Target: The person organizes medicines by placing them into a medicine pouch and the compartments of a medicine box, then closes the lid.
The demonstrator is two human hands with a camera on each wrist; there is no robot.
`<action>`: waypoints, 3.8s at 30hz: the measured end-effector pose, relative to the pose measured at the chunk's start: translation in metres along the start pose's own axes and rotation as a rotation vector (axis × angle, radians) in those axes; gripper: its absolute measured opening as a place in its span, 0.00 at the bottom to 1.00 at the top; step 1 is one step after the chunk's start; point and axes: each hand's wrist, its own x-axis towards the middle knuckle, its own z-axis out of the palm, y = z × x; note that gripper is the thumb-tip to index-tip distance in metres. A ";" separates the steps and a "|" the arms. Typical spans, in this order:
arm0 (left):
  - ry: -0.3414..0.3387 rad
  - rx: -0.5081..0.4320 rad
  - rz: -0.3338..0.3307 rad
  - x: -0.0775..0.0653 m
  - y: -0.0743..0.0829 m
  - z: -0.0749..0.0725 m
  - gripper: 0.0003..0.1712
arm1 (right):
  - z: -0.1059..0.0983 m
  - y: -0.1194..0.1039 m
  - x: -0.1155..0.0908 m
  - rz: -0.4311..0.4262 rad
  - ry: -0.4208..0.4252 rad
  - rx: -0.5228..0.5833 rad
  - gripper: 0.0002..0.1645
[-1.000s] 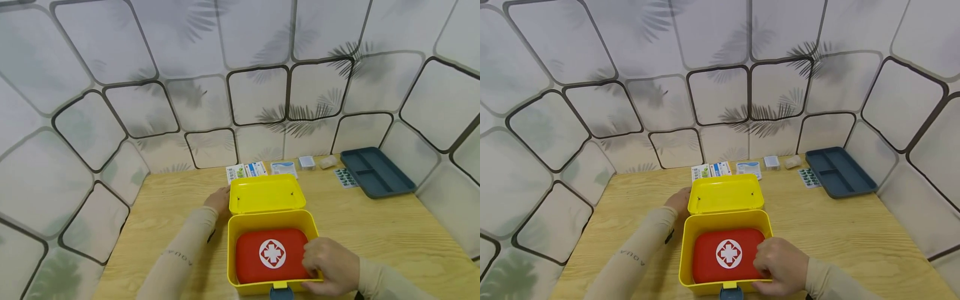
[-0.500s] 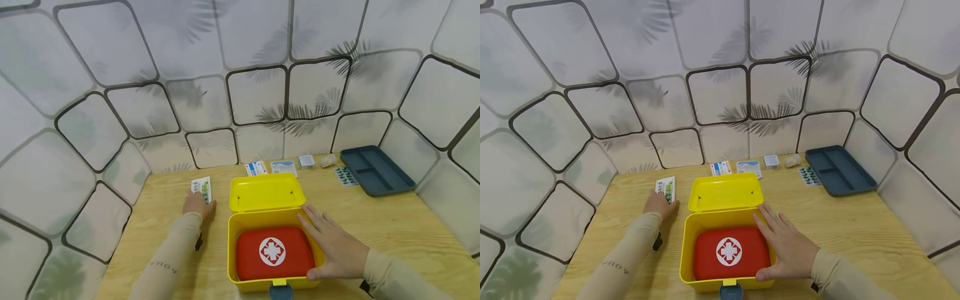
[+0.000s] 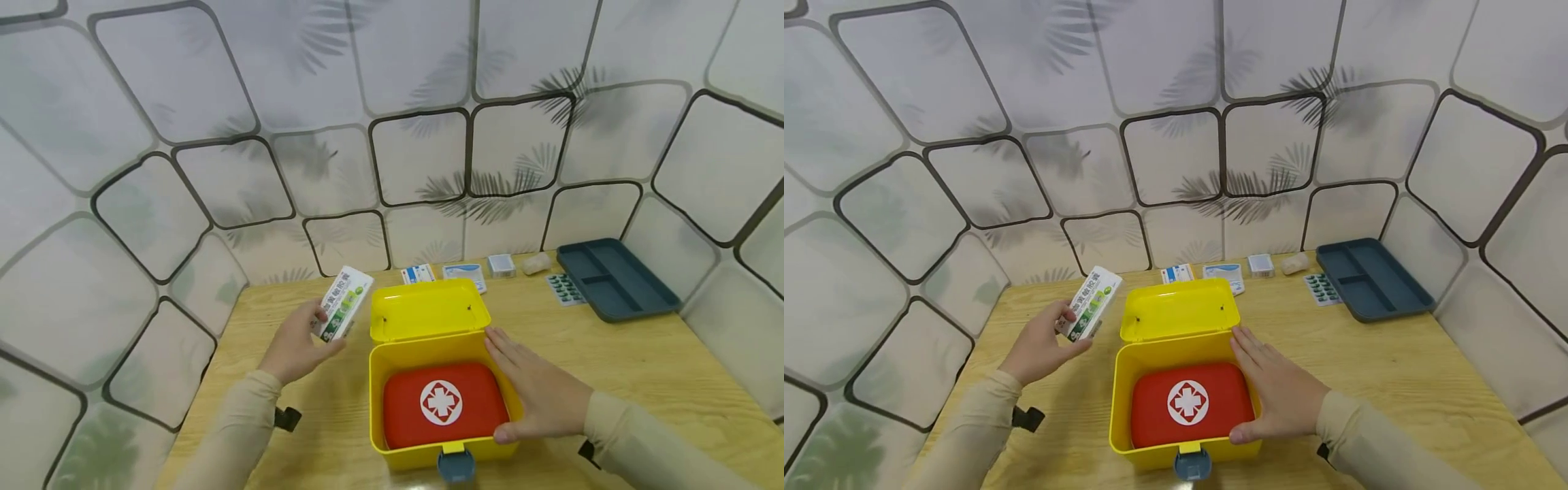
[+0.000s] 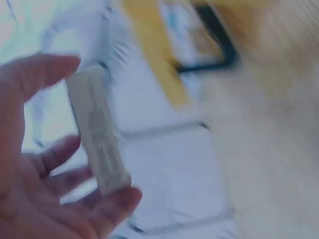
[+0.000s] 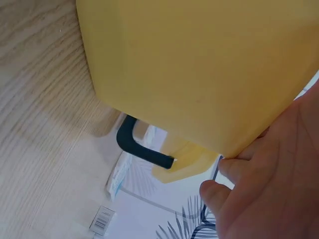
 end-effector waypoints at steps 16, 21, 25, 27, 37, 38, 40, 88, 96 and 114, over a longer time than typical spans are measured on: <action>-0.516 0.269 0.599 -0.032 0.084 0.053 0.30 | 0.005 0.007 0.008 -0.056 0.027 0.029 0.73; -0.520 0.348 0.629 -0.033 0.087 0.067 0.30 | 0.004 0.005 0.008 -0.044 0.020 0.040 0.73; -0.540 0.395 0.616 -0.032 0.090 0.070 0.30 | 0.004 0.005 0.007 -0.039 0.019 0.046 0.73; -0.559 0.418 0.611 -0.030 0.091 0.070 0.29 | 0.005 0.005 0.008 -0.033 0.021 0.049 0.73; -0.581 0.394 0.610 -0.029 0.088 0.073 0.23 | 0.006 0.005 0.008 -0.026 0.027 0.049 0.73; -0.567 0.372 0.612 -0.029 0.088 0.072 0.23 | 0.006 0.005 0.008 -0.025 0.026 0.051 0.73; -0.524 0.286 0.599 -0.027 0.087 0.068 0.21 | 0.006 0.005 0.007 -0.020 0.022 0.057 0.73; -0.267 0.604 0.249 0.078 -0.064 0.105 0.38 | 0.003 0.031 -0.022 -0.006 0.066 0.098 0.69; -0.206 0.495 0.074 0.049 -0.107 0.068 0.31 | 0.004 0.030 -0.020 0.002 0.067 0.117 0.68; -0.058 0.370 -0.478 0.051 -0.115 0.046 0.50 | 0.017 -0.013 0.039 -0.013 0.004 0.197 0.72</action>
